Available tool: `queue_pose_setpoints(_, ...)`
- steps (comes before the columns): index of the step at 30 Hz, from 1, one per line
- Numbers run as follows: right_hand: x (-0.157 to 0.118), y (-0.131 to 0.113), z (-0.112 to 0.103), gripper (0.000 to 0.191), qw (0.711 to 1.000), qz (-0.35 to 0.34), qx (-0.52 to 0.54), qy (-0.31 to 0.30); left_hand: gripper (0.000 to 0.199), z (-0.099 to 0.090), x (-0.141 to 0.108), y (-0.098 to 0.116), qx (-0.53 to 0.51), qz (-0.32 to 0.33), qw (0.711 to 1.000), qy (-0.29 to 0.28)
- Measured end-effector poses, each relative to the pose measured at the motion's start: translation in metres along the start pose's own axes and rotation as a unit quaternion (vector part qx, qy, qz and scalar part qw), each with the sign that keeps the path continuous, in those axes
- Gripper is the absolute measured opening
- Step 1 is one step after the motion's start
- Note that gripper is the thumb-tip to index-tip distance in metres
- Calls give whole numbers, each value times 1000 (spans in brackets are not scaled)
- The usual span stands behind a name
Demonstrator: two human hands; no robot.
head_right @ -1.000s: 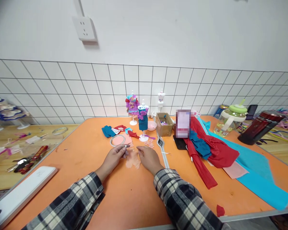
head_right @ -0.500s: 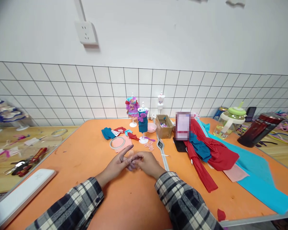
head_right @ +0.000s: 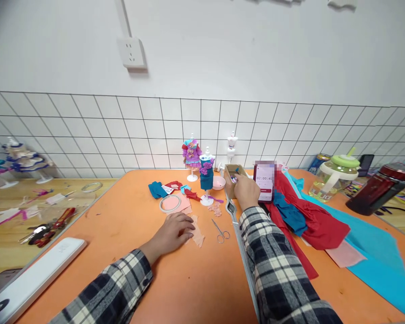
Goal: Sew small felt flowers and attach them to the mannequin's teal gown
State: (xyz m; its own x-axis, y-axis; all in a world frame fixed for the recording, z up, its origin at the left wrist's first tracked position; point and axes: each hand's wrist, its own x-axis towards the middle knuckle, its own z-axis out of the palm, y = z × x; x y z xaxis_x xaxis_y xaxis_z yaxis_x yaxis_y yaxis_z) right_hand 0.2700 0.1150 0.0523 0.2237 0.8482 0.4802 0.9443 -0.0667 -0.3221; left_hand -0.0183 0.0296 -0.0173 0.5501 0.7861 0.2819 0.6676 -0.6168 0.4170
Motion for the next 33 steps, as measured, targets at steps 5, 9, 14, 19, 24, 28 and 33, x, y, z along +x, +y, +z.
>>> queue_pose_setpoints(5, -17, -1, -7, 36, 996, -75, 21, 41, 21, 2, -1, -3, -11, -6, 1000, -11)
queue_pose_setpoints(9, -58, -14, -17, 28, 979, -148, 128, 55, 31, 3, -1, -4, -10, -8, 1000, -13)
queue_pose_setpoints(14, -112, -32, -2, 23, 880, -359, 198, -239, 32, 1, -3, -5, 4, -3, 1000, -5)
queue_pose_setpoints(19, -126, -38, 12, 20, 863, -354, 155, -325, 28, -3, -5, -6, 44, -13, 998, 30)
queue_pose_setpoints(24, -132, -41, 8, 22, 875, -292, 184, -338, 23, -5, -4, -9, 95, -29, 992, 71)
queue_pose_setpoints(28, -132, -36, 7, 16, 880, -285, 196, -326, 29, -10, -4, 1, 99, -14, 987, 122)
queue_pose_setpoints(33, -129, -33, 7, 8, 877, -275, 202, -339, 20, -15, -8, 26, -5, 86, 996, -1)
